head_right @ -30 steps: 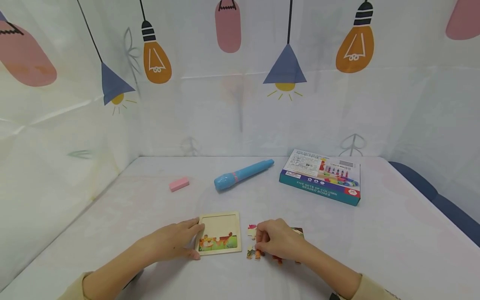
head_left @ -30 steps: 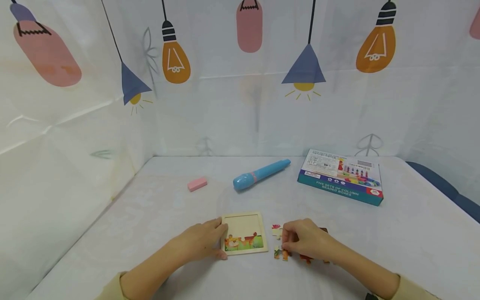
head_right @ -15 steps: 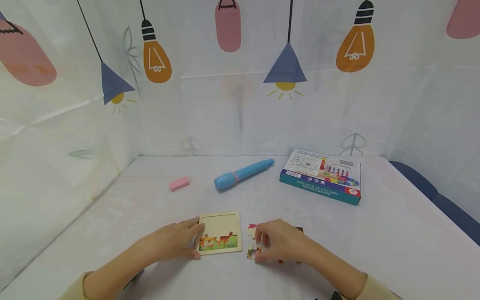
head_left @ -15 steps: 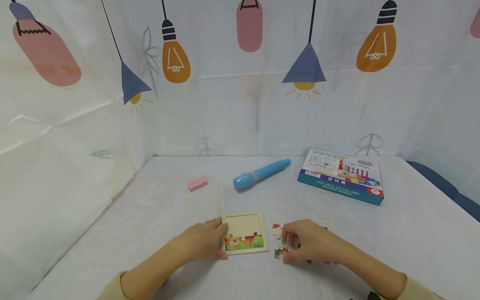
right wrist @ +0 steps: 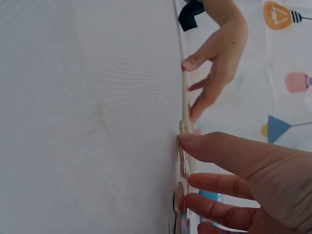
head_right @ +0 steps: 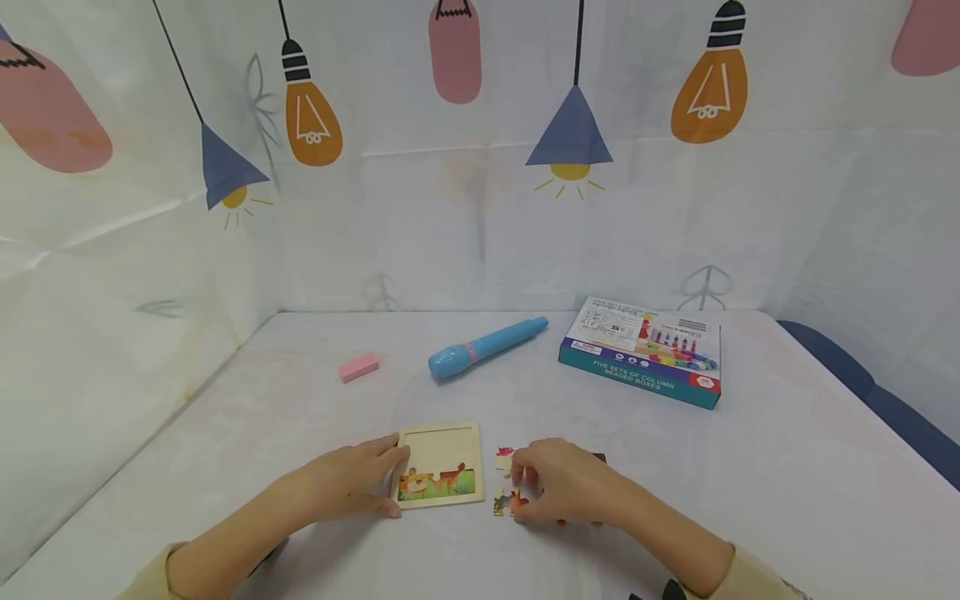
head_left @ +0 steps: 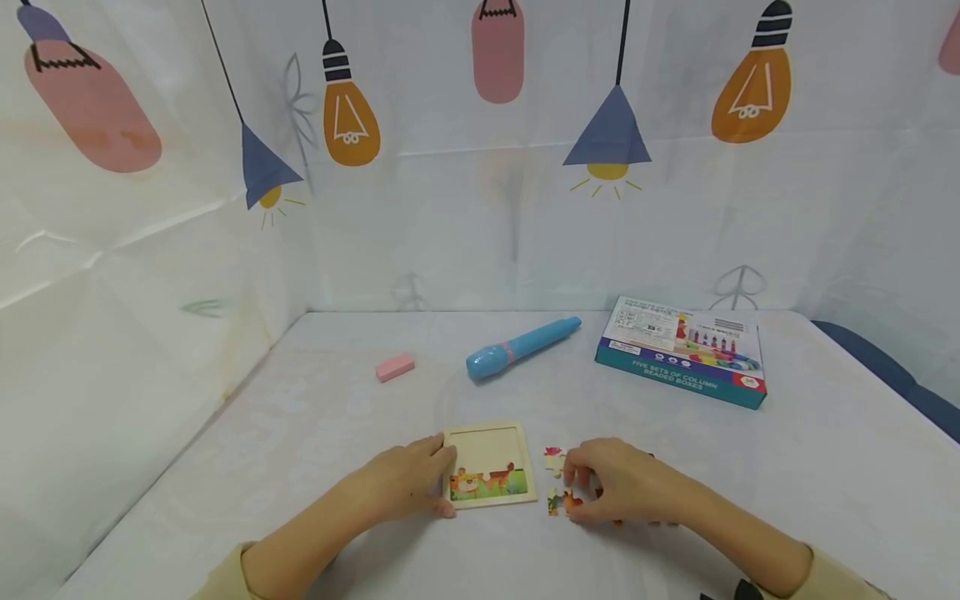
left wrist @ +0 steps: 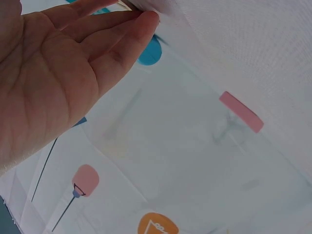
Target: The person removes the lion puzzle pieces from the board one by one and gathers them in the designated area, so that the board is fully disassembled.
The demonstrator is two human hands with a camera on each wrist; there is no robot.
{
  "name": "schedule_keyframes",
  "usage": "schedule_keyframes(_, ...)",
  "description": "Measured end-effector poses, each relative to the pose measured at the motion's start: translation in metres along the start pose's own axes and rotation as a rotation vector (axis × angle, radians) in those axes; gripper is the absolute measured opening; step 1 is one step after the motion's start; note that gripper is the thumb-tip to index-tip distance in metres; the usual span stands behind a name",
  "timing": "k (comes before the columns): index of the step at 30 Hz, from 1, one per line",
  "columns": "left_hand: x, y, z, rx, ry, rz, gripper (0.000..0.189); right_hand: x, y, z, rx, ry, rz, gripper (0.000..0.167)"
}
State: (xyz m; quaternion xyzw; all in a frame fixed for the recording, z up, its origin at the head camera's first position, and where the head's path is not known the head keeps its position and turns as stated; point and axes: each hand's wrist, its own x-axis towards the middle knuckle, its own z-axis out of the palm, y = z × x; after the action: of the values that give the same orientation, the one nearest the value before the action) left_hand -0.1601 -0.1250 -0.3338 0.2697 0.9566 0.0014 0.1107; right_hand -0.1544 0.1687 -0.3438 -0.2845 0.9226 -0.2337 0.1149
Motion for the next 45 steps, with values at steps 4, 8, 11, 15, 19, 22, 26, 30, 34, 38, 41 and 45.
schedule_keyframes(4, 0.002, 0.0, -0.001, -0.005, -0.002, -0.001, 0.079, -0.001, 0.001, -0.001, 0.0, 0.008, -0.012, 0.023)
schedule_keyframes(8, 0.002, 0.0, 0.0, -0.017, 0.009, 0.027, 0.074, 0.0, 0.0, -0.002, 0.001, 0.026, -0.017, 0.025)
schedule_keyframes(11, 0.002, -0.002, 0.002, -0.014, 0.036, 0.092, 0.06, 0.001, 0.0, -0.003, 0.006, 0.036, -0.015, 0.027)
schedule_keyframes(15, 0.002, -0.001, 0.003, 0.006, 0.034, 0.18, 0.053, 0.003, -0.002, -0.002, 0.006, 0.054, -0.02, 0.026)
schedule_keyframes(19, 0.002, 0.006, 0.004, 0.007, -0.02, 0.228, 0.063, 0.004, -0.003, -0.003, 0.004, 0.07, -0.026, 0.02)
schedule_keyframes(22, 0.002, 0.011, 0.006, 0.017, -0.026, 0.269, 0.065, 0.005, -0.002, -0.001, 0.013, 0.076, -0.039, 0.015)
schedule_keyframes(26, 0.0, 0.011, 0.006, 0.021, -0.011, 0.304, 0.063, 0.007, -0.002, 0.004, 0.019, 0.075, -0.062, 0.011)
schedule_keyframes(30, -0.001, 0.009, 0.005, 0.002, -0.006, 0.317, 0.061, 0.011, -0.006, 0.01, 0.012, 0.063, -0.107, 0.007)
schedule_keyframes(34, -0.002, 0.007, 0.006, 0.008, 0.018, 0.348, 0.06, 0.018, -0.016, 0.015, -0.015, 0.068, -0.147, 0.004)
schedule_keyframes(38, -0.001, 0.006, 0.007, 0.09, 0.081, 0.414, 0.058, 0.025, -0.025, 0.017, -0.086, 0.08, -0.161, 0.008)
schedule_keyframes(41, -0.001, 0.006, 0.007, 0.127, 0.112, 0.437, 0.057, 0.03, -0.03, 0.019, -0.141, 0.074, -0.193, 0.013)
schedule_keyframes(45, -0.002, 0.007, 0.006, 0.082, 0.09, 0.395, 0.056, 0.034, -0.036, 0.022, -0.212, 0.063, -0.245, 0.021)
